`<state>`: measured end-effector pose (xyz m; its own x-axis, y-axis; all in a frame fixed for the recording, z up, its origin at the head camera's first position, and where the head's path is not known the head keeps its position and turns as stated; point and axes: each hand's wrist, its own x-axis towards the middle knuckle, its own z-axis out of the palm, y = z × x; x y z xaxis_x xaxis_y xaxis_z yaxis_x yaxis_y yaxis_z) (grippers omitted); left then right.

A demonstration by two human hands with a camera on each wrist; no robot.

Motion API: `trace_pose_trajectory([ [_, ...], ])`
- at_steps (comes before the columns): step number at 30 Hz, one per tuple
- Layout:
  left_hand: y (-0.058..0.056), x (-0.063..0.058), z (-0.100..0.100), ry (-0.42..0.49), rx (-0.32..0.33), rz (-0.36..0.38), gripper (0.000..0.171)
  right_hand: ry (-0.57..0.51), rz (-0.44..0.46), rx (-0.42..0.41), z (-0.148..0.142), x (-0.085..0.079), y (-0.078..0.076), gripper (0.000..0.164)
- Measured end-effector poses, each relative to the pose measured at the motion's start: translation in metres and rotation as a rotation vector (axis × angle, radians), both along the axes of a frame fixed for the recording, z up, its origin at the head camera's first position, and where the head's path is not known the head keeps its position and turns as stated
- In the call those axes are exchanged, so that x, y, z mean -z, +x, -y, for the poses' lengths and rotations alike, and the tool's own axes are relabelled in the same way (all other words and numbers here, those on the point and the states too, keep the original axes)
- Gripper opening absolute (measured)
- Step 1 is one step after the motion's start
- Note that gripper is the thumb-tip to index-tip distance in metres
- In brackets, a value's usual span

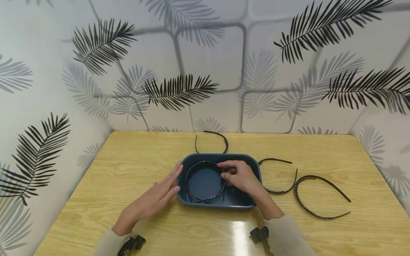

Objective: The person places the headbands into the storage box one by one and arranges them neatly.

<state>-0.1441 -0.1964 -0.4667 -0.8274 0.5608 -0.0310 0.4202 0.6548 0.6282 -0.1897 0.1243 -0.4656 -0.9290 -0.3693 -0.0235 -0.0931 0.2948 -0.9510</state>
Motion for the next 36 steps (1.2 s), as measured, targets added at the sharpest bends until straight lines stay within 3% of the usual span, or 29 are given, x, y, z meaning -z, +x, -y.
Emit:
trace_pose_trajectory([
  [11, 0.002, 0.002, 0.001, 0.015, 0.001, 0.000, 0.065, -0.027, -0.071, 0.067, 0.001, 0.003, 0.002, 0.031],
  [27, 0.001, 0.001, 0.005, 0.016, 0.002, -0.015, 0.065, -0.094, -0.115, 0.060, -0.002, -0.029, 0.007, 0.034],
  [36, 0.000, 0.003, 0.004, 0.008, -0.007, 0.001, 0.065, -0.084, -0.157, 0.105, -0.011, -0.043, 0.009, 0.033],
])
